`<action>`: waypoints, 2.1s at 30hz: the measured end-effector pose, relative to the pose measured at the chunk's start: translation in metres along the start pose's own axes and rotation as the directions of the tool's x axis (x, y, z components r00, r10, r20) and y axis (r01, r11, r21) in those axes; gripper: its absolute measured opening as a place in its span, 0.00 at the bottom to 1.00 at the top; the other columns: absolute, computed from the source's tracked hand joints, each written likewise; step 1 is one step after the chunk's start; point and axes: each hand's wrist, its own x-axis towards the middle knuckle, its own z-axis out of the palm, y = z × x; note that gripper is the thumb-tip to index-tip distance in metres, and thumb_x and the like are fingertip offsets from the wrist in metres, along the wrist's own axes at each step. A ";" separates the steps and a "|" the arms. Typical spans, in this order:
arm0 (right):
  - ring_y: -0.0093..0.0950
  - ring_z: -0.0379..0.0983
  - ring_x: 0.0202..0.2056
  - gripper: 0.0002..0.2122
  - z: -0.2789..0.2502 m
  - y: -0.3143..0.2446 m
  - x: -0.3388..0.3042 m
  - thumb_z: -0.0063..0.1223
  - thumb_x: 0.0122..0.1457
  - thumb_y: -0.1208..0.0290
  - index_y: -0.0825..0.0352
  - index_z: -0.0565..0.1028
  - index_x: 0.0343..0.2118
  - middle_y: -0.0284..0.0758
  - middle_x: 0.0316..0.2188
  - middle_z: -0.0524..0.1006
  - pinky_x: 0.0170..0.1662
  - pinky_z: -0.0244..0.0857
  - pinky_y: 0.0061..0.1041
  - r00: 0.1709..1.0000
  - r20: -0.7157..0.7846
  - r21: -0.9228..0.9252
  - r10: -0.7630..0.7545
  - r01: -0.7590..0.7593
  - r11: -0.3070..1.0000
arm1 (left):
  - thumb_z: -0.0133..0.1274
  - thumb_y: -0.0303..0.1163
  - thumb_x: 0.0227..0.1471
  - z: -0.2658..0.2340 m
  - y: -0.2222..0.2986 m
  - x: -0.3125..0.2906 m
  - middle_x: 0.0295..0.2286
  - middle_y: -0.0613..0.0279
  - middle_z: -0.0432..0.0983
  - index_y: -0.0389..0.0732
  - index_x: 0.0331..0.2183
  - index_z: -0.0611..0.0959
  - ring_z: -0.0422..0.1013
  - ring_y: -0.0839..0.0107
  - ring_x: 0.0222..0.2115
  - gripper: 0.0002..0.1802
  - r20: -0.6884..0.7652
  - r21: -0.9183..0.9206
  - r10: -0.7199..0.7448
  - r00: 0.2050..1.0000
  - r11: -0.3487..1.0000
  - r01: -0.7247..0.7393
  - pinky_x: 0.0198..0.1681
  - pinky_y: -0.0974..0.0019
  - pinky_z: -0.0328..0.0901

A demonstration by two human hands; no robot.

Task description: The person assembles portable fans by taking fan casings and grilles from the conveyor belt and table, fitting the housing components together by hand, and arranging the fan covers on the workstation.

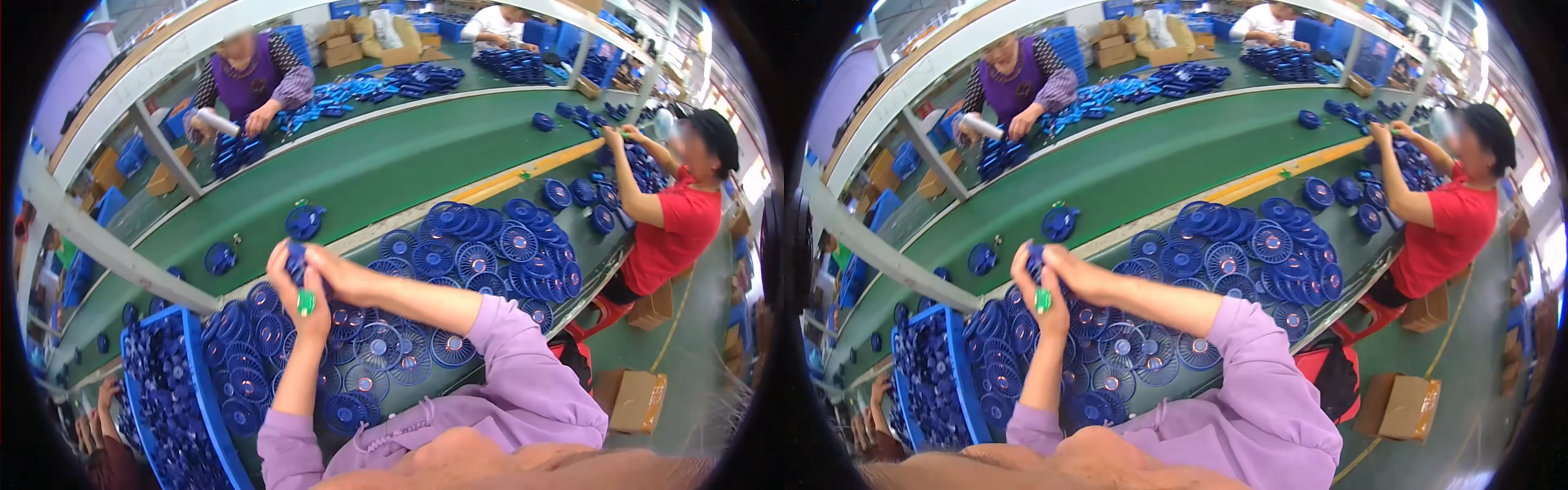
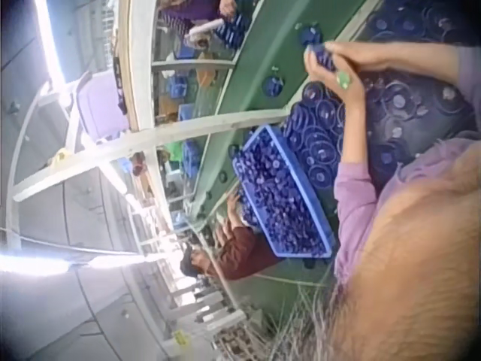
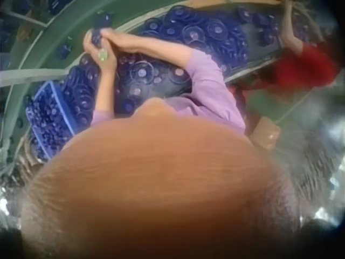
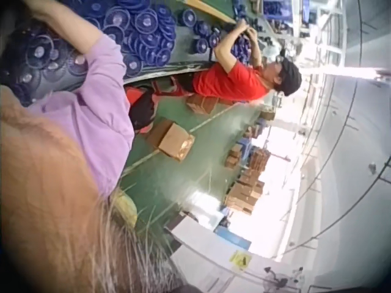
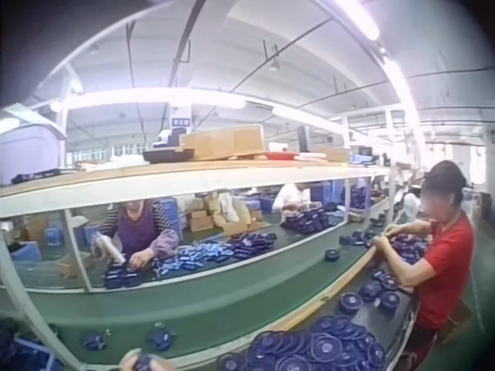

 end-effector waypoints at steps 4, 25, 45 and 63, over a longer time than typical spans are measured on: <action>0.30 0.65 0.51 0.27 -0.072 0.002 0.026 0.41 0.62 0.49 0.69 0.67 0.53 0.42 0.47 0.70 0.53 0.60 0.31 0.975 -0.170 -0.523 -0.144 0.035 0.851 | 0.51 0.34 0.53 0.007 -0.038 0.021 0.51 0.47 0.63 0.37 0.54 0.64 0.59 0.50 0.53 0.29 0.321 0.149 -0.115 0.940 0.986 0.070 0.58 0.54 0.51; 0.47 0.57 0.59 0.44 -0.204 -0.066 -0.130 0.65 0.38 0.44 0.51 0.60 0.60 0.43 0.58 0.63 0.58 0.51 0.50 0.893 -0.217 -0.976 0.395 -0.207 -0.069 | 0.48 0.38 0.56 0.104 -0.194 0.056 0.29 0.43 0.76 0.38 0.34 0.75 0.72 0.41 0.33 0.12 0.381 0.472 -0.439 0.813 0.849 0.238 0.40 0.47 0.66; 0.25 0.71 0.46 0.21 -0.038 -0.078 -0.042 0.59 0.50 0.71 0.68 0.71 0.49 0.37 0.43 0.76 0.51 0.64 0.27 0.985 -0.081 -0.375 -0.152 0.111 0.920 | 0.37 0.54 0.60 0.001 -0.013 -0.002 0.49 0.56 0.70 0.40 0.51 0.71 0.66 0.60 0.51 0.30 0.667 -0.736 -0.494 0.558 -0.318 0.597 0.56 0.52 0.60; 0.52 0.46 0.62 0.46 0.026 -0.025 -0.043 0.59 0.45 0.44 0.62 0.52 0.63 0.51 0.62 0.50 0.63 0.44 0.47 0.956 0.196 -0.751 -0.219 0.290 0.594 | 0.35 0.48 0.63 -0.038 0.016 -0.040 0.45 0.60 0.72 0.42 0.48 0.72 0.69 0.65 0.47 0.23 0.377 -0.866 -0.690 0.618 -0.026 0.499 0.51 0.59 0.64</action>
